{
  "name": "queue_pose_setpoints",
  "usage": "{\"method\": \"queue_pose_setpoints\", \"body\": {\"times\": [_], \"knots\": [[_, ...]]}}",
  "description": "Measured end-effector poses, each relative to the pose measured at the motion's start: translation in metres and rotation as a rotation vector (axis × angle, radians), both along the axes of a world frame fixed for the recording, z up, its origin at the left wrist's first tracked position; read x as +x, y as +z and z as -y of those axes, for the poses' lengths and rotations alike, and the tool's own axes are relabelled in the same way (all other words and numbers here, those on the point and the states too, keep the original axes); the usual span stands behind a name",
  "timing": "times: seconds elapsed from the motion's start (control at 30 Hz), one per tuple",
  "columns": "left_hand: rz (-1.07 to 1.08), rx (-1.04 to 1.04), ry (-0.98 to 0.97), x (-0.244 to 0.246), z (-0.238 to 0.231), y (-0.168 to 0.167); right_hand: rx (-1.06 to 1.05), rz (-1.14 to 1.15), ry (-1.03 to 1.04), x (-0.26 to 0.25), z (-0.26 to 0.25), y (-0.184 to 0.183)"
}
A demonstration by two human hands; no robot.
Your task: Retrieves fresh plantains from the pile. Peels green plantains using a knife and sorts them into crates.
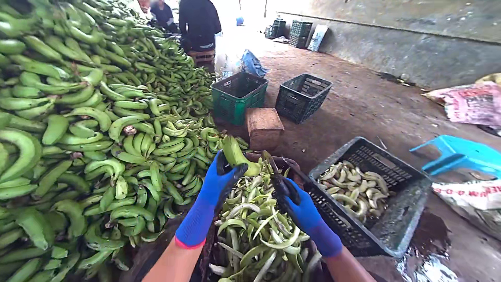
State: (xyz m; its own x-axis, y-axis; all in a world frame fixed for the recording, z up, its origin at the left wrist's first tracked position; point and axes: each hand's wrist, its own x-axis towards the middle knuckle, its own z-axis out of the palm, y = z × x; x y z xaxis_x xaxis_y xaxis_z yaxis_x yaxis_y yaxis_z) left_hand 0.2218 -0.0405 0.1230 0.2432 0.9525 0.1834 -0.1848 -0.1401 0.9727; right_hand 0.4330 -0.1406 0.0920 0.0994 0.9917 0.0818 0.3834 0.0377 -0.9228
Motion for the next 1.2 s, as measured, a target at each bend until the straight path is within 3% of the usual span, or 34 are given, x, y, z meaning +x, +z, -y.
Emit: {"method": "queue_pose_setpoints", "body": {"times": [0.07, 0.2, 0.23, 0.3, 0.33, 0.37, 0.43, 0.5, 0.6, 0.67, 0.77, 0.9, 0.97, 1.1, 1.13, 1.2], "knots": [[-0.016, 0.079, 0.020, 0.007, 0.012, -0.019, -0.003, 0.025, -0.019, 0.006, 0.002, -0.002], [0.016, 0.094, 0.036, 0.009, 0.022, -0.039, 0.204, 0.046, -0.075, 0.005, 0.014, -0.004], [0.034, 0.077, 0.025, 0.009, 0.024, -0.040, 0.080, 0.147, -0.042, 0.007, 0.016, -0.003], [0.125, 0.038, -0.058, 0.003, 0.027, -0.038, -0.456, 0.353, 0.135, 0.012, 0.004, -0.006], [0.174, 0.003, -0.111, 0.000, 0.025, -0.037, -0.605, 0.397, 0.196, 0.013, -0.005, -0.015], [0.206, -0.027, -0.168, -0.005, 0.020, -0.038, -0.625, 0.388, 0.216, 0.014, -0.008, -0.021], [0.267, -0.107, -0.214, -0.010, 0.009, -0.044, -0.420, 0.333, 0.196, 0.019, -0.005, -0.022], [0.259, -0.195, -0.119, -0.009, 0.005, -0.042, -0.114, 0.312, 0.207, 0.018, -0.001, -0.027], [0.153, -0.325, 0.004, -0.005, 0.002, -0.037, 0.299, 0.459, 0.248, 0.007, 0.002, -0.036], [0.088, -0.326, -0.023, -0.002, 0.008, -0.037, 0.442, 0.583, 0.240, 0.001, -0.003, -0.038], [0.025, -0.274, -0.132, 0.001, 0.026, -0.036, 0.388, 0.697, 0.057, 0.005, -0.021, -0.027], [0.024, -0.407, -0.371, 0.000, 0.028, -0.035, 0.175, 0.658, -0.196, 0.037, -0.041, -0.008], [0.011, -0.413, -0.295, -0.001, 0.021, -0.037, 0.191, 0.584, -0.110, 0.041, -0.034, -0.012], [-0.152, -0.135, 0.158, 0.000, 0.009, -0.042, 0.257, 0.486, 0.233, 0.010, -0.006, -0.031], [-0.165, -0.065, 0.207, 0.001, 0.009, -0.044, 0.290, 0.502, 0.262, 0.005, -0.005, -0.033], [-0.158, -0.031, 0.120, 0.001, 0.017, -0.048, 0.315, 0.562, 0.217, 0.007, -0.014, -0.032]]}}
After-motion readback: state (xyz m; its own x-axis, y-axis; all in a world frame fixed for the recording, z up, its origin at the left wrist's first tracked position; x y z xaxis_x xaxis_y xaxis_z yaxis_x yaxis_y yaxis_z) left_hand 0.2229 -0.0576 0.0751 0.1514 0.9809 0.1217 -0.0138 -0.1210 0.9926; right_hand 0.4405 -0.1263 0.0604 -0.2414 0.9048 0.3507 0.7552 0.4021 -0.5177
